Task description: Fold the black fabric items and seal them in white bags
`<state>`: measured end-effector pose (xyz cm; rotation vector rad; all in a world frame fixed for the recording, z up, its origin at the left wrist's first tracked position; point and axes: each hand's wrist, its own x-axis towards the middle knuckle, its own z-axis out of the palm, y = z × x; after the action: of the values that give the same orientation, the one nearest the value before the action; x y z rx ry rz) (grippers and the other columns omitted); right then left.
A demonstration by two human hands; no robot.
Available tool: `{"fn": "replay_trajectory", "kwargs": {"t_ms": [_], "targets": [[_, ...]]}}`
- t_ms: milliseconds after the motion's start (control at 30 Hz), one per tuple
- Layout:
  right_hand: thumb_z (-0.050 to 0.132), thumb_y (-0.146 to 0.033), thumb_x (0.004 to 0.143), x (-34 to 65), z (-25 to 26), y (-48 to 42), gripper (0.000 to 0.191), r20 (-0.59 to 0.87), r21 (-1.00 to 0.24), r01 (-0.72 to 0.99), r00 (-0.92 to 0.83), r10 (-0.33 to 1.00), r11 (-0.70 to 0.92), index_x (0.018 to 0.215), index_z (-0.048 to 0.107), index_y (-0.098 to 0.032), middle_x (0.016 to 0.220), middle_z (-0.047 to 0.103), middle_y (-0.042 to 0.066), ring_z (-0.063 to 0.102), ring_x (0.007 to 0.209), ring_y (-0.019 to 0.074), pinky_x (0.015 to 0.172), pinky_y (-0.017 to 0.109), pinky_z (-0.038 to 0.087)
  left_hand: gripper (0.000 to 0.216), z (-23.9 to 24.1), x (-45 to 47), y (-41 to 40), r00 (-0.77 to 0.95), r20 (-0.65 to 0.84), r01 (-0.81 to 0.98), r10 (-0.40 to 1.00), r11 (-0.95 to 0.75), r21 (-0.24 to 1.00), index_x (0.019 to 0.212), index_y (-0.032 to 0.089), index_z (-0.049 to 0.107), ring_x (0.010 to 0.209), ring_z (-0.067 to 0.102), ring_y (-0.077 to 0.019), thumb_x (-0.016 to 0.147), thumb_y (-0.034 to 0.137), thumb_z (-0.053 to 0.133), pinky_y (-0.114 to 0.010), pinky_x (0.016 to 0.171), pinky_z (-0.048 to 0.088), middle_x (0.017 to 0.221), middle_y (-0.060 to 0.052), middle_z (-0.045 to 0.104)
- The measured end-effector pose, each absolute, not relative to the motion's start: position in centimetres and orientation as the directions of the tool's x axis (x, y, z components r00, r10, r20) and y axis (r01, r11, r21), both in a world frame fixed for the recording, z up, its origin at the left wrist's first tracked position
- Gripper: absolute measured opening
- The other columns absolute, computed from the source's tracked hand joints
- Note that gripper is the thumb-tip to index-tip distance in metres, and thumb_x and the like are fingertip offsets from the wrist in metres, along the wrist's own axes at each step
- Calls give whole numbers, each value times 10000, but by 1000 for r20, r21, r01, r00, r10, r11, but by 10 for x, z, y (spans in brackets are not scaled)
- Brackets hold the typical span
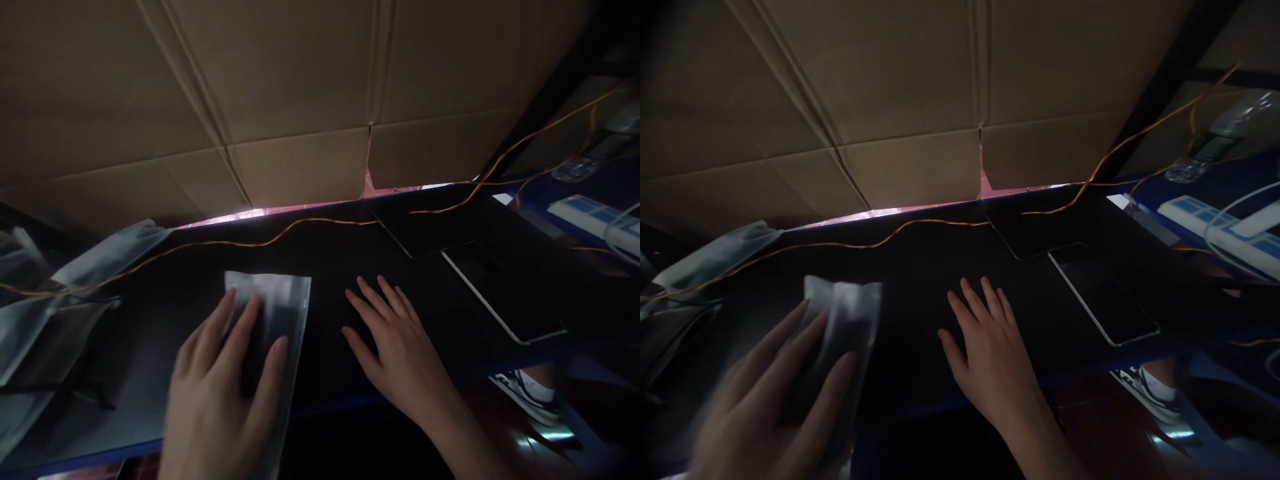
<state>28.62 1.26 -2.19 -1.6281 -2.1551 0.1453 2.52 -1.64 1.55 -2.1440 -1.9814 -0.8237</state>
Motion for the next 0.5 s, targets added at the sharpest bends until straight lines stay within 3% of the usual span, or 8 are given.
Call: {"fn": "replay_trajectory", "kwargs": {"t_ms": [33, 100, 200, 300, 400, 500], "targets": [[514, -501, 1136, 286, -22, 13, 544, 276, -337, 891, -215, 937, 304, 1602, 578, -227, 1737, 479, 44, 336, 1663, 346, 1317, 648, 384, 582, 13, 37, -13, 23, 415, 951, 909, -148, 270, 1601, 305, 540, 1528, 512, -482, 1072, 548, 525, -771, 1168, 491, 1722, -123, 484], [512, -498, 1138, 286, -23, 13, 545, 278, -343, 887, -219, 935, 310, 1600, 579, -217, 1735, 481, 52, 330, 1665, 349, 1313, 651, 389, 670, 12, 46, -6, 45, 338, 945, 940, -149, 291, 1690, 261, 422, 1606, 374, -535, 1093, 563, 466, -847, 1150, 450, 1759, -166, 424], [522, -473, 1138, 288, -23, 12, 519, 295, -366, 874, -217, 931, 320, 1574, 603, -205, 1709, 520, 69, 354, 1655, 354, 1302, 661, 400, 709, 19, 33, -12, 88, 369, 897, 925, -234, 374, 1752, 382, 256, 1642, 347, -440, 1092, 456, 507, -757, 1227, 446, 1803, -67, 362], [530, -356, 1142, 293, -18, 8, 408, 345, -422, 822, -245, 906, 382, 1511, 651, -229, 1644, 604, 59, 486, 1585, 314, 1275, 607, 455, 633, 22, 2, -29, 306, 394, 828, 867, -447, 340, 1673, 533, 382, 1520, 570, -337, 1071, 425, 549, -594, 1264, 488, 1677, 53, 561], [544, -201, 1128, 292, -14, -3, 321, 399, -473, 693, -383, 833, 545, 1381, 721, -287, 1490, 732, 12, 653, 1401, 221, 1149, 444, 560, 698, 3, -26, -40, 681, 244, 676, 690, -721, 153, 1673, 423, 444, 1477, 612, -347, 1011, 463, 660, -588, 1279, 451, 1565, 2, 675], [610, -223, 1120, 275, -16, -18, 208, 500, -470, 516, -513, 698, 716, 1256, 756, -285, 1290, 822, -38, 713, 1211, 181, 1001, 355, 572, 633, -24, -34, -44, 677, 309, 662, 669, -736, 143, 1571, 344, 581, 1526, 562, -330, 971, 174, 683, -599, 1310, 402, 1568, -13, 675]]}}
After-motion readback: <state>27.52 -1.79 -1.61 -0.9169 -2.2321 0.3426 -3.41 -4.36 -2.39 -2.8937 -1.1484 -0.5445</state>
